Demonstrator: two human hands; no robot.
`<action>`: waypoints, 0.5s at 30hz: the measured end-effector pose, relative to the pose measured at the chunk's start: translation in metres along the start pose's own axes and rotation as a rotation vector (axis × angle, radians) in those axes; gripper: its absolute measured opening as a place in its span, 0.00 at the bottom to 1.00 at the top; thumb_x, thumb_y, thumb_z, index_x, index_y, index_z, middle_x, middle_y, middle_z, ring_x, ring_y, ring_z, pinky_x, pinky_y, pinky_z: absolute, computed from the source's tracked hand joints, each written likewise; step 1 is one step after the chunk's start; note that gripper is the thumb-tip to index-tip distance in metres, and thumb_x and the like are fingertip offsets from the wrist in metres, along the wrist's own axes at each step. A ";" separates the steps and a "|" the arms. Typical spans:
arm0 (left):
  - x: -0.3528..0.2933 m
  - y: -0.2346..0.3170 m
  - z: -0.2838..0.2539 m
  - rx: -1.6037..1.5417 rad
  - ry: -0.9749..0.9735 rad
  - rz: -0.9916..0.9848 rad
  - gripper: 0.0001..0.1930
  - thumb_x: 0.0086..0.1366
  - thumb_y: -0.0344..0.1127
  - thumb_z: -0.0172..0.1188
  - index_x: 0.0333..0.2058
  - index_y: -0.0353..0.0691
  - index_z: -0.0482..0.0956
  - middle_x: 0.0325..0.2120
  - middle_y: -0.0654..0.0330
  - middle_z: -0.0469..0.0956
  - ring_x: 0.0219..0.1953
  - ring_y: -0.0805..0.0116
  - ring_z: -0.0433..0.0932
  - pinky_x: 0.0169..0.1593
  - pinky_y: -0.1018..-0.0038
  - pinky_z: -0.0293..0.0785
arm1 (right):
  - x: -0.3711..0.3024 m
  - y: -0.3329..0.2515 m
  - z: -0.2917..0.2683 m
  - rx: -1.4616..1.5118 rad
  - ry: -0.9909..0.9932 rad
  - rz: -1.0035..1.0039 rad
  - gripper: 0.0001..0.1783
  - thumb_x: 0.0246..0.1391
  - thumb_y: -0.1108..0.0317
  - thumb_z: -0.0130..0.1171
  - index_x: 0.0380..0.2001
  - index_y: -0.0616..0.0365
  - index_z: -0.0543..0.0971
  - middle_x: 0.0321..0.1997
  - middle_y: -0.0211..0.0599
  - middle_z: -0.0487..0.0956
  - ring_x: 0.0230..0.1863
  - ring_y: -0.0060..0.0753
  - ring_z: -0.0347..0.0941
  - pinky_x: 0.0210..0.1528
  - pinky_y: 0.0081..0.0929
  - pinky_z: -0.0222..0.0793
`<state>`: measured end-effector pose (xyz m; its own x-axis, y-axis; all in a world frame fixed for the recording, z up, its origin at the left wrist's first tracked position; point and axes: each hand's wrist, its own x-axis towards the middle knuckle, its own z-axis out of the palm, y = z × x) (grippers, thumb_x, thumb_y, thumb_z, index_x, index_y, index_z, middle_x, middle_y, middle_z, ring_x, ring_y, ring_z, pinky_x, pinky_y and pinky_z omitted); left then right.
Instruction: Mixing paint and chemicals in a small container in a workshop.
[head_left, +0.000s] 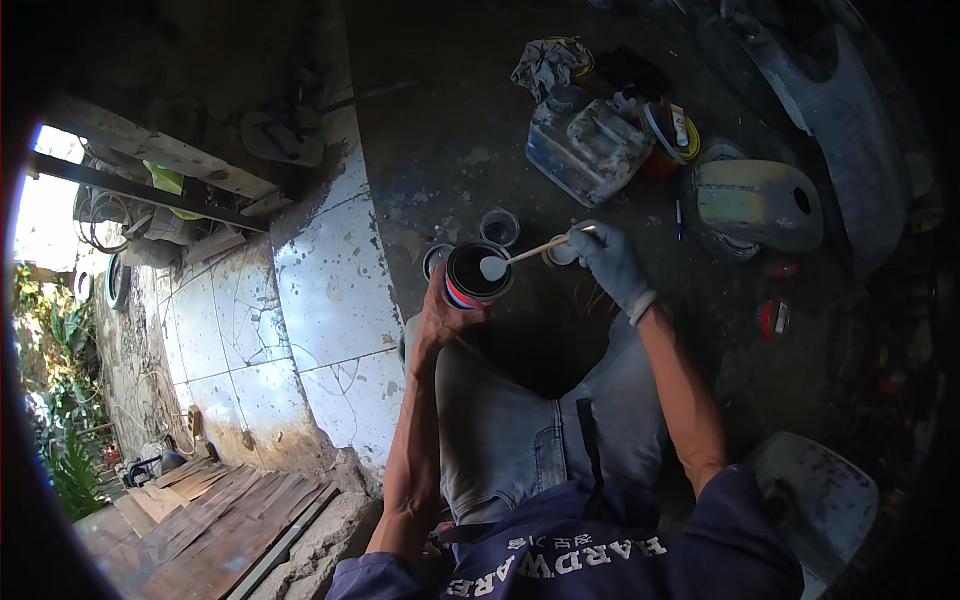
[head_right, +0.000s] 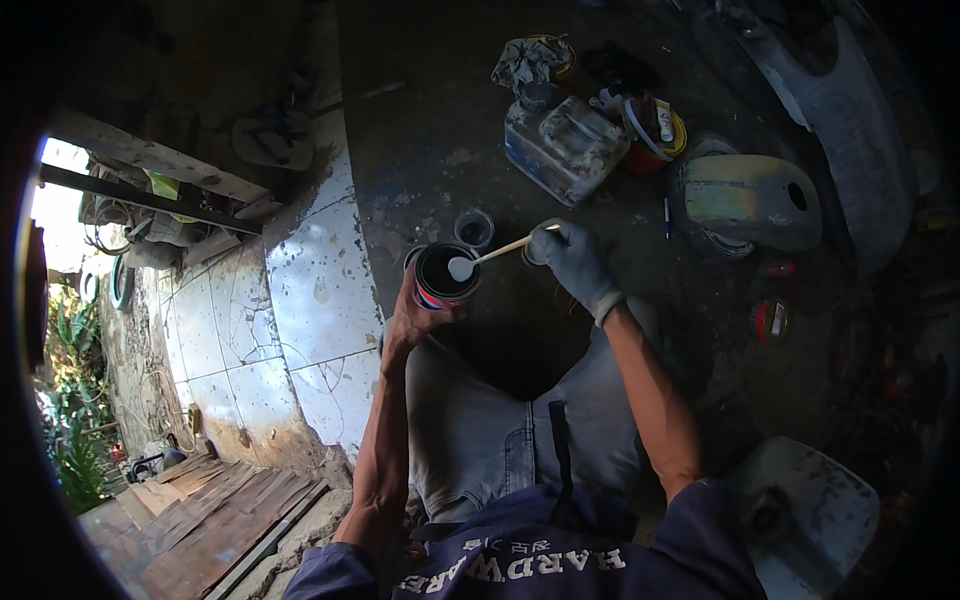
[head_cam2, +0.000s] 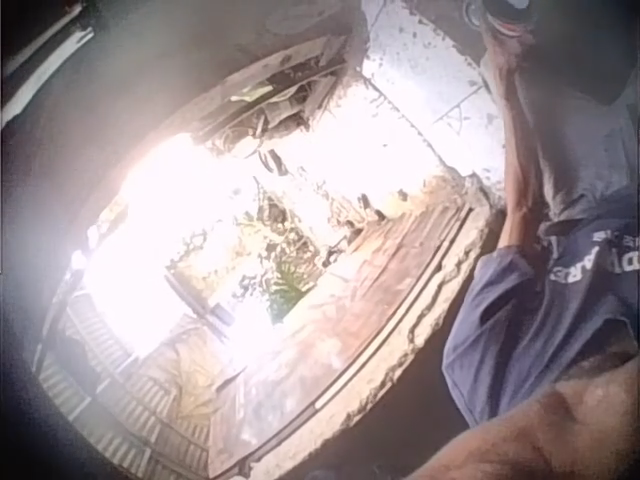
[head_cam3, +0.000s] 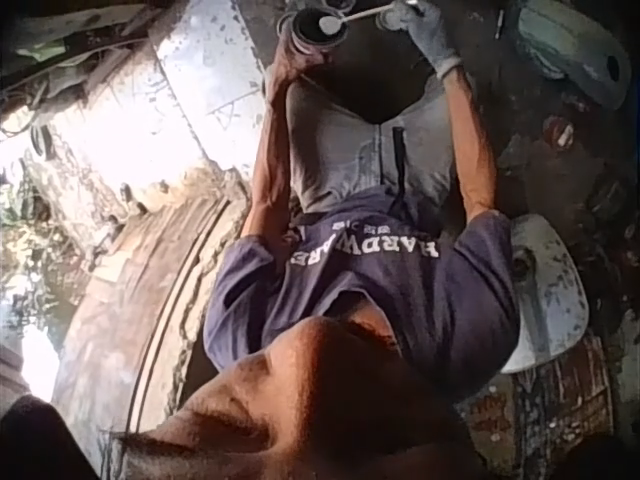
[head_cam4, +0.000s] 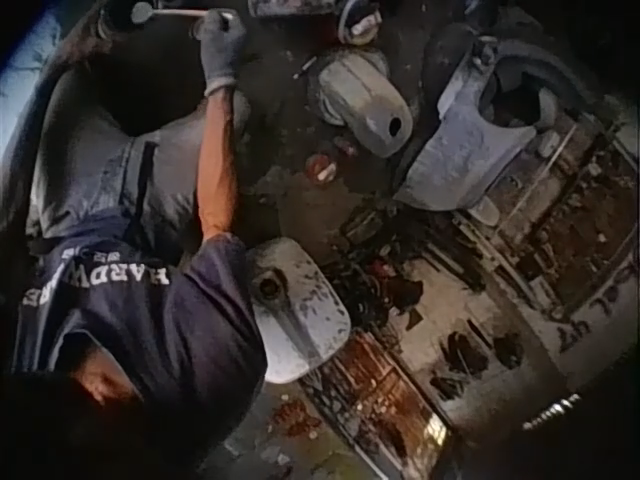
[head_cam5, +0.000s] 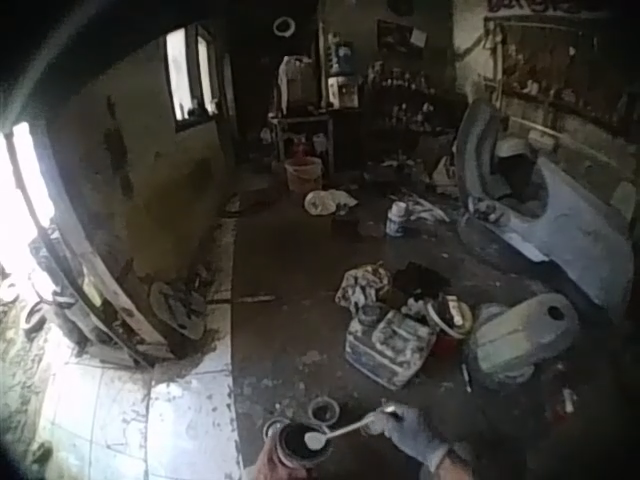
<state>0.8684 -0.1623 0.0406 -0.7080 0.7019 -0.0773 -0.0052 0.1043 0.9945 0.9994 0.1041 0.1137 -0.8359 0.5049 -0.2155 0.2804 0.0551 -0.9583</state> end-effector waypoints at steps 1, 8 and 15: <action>0.002 0.001 -0.001 0.006 -0.008 0.000 0.51 0.40 0.33 0.82 0.65 0.36 0.66 0.57 0.53 0.77 0.60 0.59 0.76 0.67 0.64 0.69 | 0.004 0.002 -0.006 0.073 0.060 0.076 0.11 0.66 0.65 0.60 0.33 0.61 0.82 0.26 0.22 0.78 0.29 0.15 0.71 0.33 0.22 0.68; 0.004 -0.018 -0.007 0.012 0.074 -0.044 0.58 0.39 0.33 0.83 0.68 0.35 0.56 0.59 0.51 0.75 0.62 0.58 0.74 0.68 0.64 0.68 | 0.039 0.008 -0.012 0.204 0.170 0.090 0.12 0.67 0.61 0.62 0.32 0.58 0.82 0.26 0.22 0.77 0.25 0.13 0.68 0.29 0.17 0.64; -0.002 0.010 -0.011 -0.049 0.026 -0.099 0.58 0.39 0.38 0.85 0.69 0.37 0.60 0.61 0.54 0.74 0.63 0.60 0.74 0.68 0.63 0.68 | 0.076 0.053 0.035 -0.379 0.119 -0.322 0.09 0.63 0.65 0.60 0.33 0.60 0.82 0.28 0.42 0.80 0.31 0.42 0.77 0.38 0.41 0.73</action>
<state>0.8620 -0.1699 0.0513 -0.7201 0.6715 -0.1745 -0.1101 0.1377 0.9843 0.9340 0.1156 0.0398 -0.8549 0.5041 0.1230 0.1877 0.5214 -0.8324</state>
